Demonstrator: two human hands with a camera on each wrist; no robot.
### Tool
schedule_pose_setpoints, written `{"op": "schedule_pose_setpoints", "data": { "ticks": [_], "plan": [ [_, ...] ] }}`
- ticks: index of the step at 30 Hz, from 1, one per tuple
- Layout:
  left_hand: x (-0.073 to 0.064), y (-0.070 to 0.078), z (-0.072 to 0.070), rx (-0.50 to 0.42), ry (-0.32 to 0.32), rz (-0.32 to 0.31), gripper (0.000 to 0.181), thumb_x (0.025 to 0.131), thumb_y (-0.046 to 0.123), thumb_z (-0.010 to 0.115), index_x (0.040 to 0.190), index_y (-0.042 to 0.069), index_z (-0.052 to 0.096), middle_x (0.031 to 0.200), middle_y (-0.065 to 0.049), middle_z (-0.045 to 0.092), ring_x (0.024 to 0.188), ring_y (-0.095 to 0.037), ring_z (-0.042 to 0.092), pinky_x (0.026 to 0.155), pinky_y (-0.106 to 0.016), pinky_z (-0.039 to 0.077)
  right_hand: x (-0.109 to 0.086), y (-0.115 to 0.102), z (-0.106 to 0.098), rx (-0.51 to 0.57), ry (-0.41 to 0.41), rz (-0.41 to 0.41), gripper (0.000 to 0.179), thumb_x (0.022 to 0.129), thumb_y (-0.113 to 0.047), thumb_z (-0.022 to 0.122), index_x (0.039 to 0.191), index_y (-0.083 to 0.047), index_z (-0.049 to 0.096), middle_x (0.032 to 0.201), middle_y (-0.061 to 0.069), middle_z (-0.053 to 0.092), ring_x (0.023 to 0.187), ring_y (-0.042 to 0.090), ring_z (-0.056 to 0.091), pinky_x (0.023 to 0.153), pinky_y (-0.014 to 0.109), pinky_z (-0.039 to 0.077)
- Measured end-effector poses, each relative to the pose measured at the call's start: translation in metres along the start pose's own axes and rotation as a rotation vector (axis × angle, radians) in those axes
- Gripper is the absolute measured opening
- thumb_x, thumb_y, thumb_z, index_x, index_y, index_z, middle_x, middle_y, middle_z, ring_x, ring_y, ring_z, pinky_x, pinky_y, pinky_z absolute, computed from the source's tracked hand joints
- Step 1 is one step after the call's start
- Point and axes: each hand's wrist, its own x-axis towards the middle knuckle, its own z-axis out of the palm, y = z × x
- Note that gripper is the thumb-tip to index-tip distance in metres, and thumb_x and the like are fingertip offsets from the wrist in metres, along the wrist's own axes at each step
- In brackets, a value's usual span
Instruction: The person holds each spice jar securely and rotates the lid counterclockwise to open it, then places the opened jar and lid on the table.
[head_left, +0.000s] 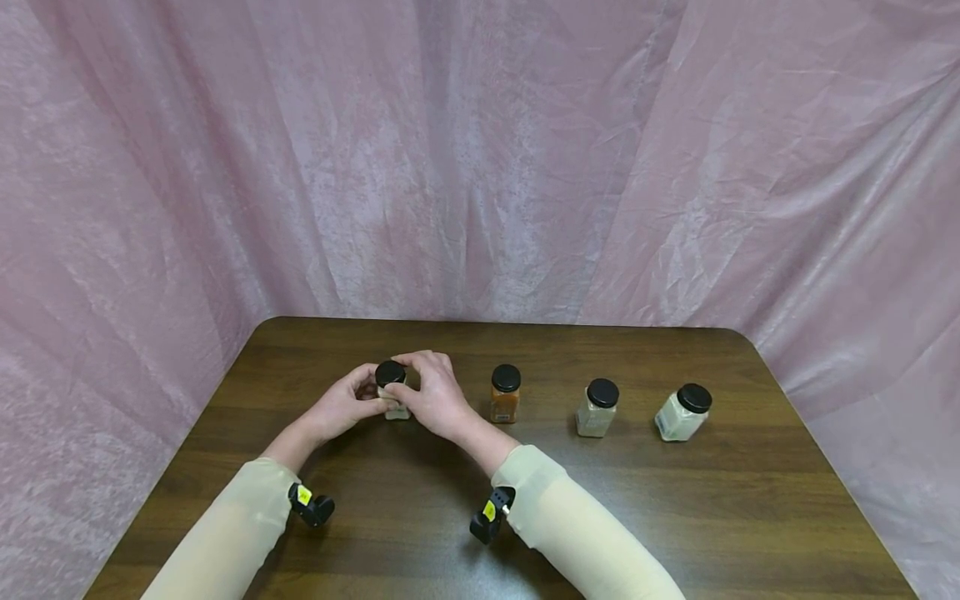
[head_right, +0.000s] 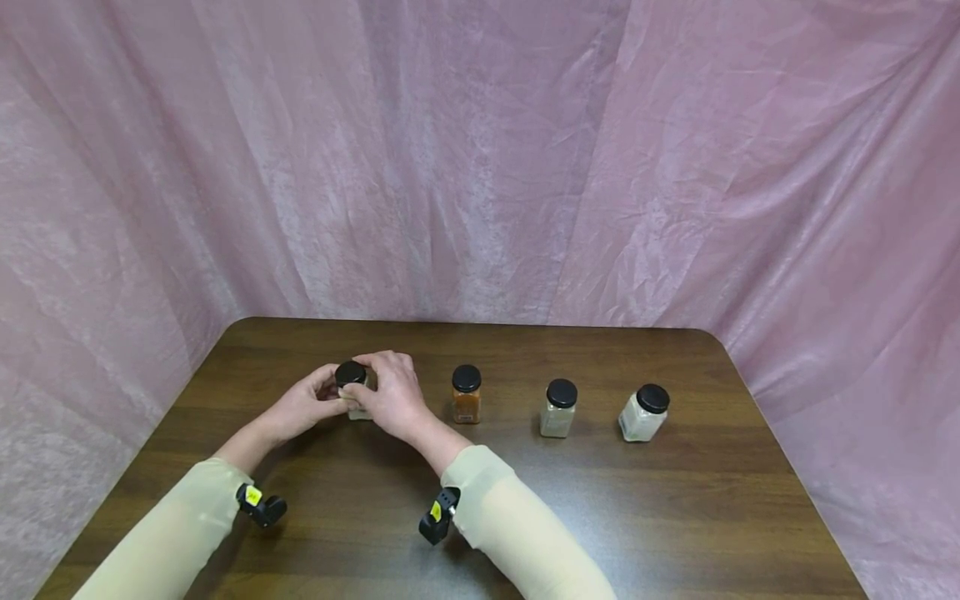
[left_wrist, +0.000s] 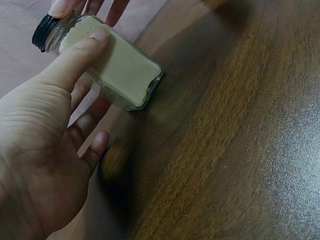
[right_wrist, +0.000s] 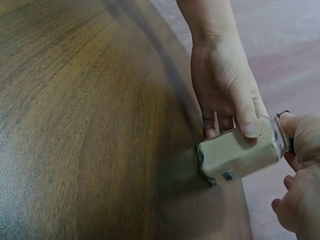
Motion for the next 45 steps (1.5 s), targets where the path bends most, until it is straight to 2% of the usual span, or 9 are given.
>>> {"op": "schedule_pose_setpoints", "data": {
  "ticks": [12, 20, 28, 33, 39, 45],
  "plan": [
    [0.000, -0.001, 0.001, -0.002, -0.001, 0.004, 0.047, 0.092, 0.013, 0.078, 0.132, 0.006, 0.055, 0.120, -0.013, 0.063, 0.111, -0.031, 0.061, 0.084, -0.030, 0.053, 0.002, 0.005, -0.004, 0.003, -0.082, -0.054, 0.045, 0.103, -0.029, 0.064, 0.145, -0.014, 0.057, 0.141, 0.004, 0.054, 0.140, 0.024, 0.034, 0.110, 0.043, 0.036],
    [0.001, -0.002, 0.000, 0.005, -0.004, 0.002, 0.048, 0.092, 0.015, 0.079, 0.133, 0.007, 0.055, 0.121, -0.013, 0.062, 0.112, -0.031, 0.060, 0.084, -0.031, 0.053, 0.004, 0.010, -0.008, 0.065, -0.173, -0.033, 0.049, 0.106, -0.031, 0.059, 0.152, -0.020, 0.049, 0.149, 0.002, 0.047, 0.143, 0.020, 0.027, 0.110, 0.045, 0.037],
    [0.002, -0.005, 0.000, 0.014, 0.011, 0.016, 0.046, 0.092, 0.013, 0.079, 0.130, 0.005, 0.055, 0.119, -0.012, 0.063, 0.111, -0.028, 0.061, 0.085, -0.029, 0.053, 0.004, 0.011, -0.011, 0.090, -0.207, -0.040, 0.051, 0.107, -0.033, 0.057, 0.155, -0.022, 0.045, 0.152, 0.001, 0.044, 0.146, 0.019, 0.023, 0.111, 0.047, 0.035],
    [0.002, -0.004, 0.000, 0.018, 0.015, 0.028, 0.044, 0.092, 0.011, 0.078, 0.129, 0.004, 0.056, 0.117, -0.011, 0.064, 0.109, -0.027, 0.062, 0.084, -0.029, 0.053, 0.004, 0.010, -0.014, 0.100, -0.176, -0.038, 0.058, 0.103, -0.038, 0.062, 0.155, -0.019, 0.045, 0.152, -0.001, 0.044, 0.146, 0.018, 0.024, 0.113, 0.048, 0.034],
    [0.001, -0.002, 0.001, 0.011, 0.010, 0.006, 0.044, 0.092, 0.013, 0.079, 0.128, 0.007, 0.056, 0.117, -0.012, 0.063, 0.108, -0.028, 0.062, 0.083, -0.029, 0.053, 0.004, 0.007, -0.014, 0.078, -0.089, -0.058, 0.066, 0.094, -0.044, 0.074, 0.151, -0.019, 0.051, 0.145, -0.005, 0.051, 0.143, 0.016, 0.028, 0.112, 0.044, 0.035],
    [0.001, -0.001, 0.001, 0.025, 0.004, -0.001, 0.044, 0.092, 0.016, 0.079, 0.129, 0.008, 0.056, 0.119, -0.012, 0.063, 0.110, -0.030, 0.061, 0.084, -0.030, 0.053, 0.002, 0.005, -0.013, 0.078, -0.005, -0.063, 0.065, 0.090, -0.042, 0.080, 0.146, -0.019, 0.055, 0.138, -0.007, 0.055, 0.140, 0.015, 0.031, 0.110, 0.042, 0.037]
  ]
}}
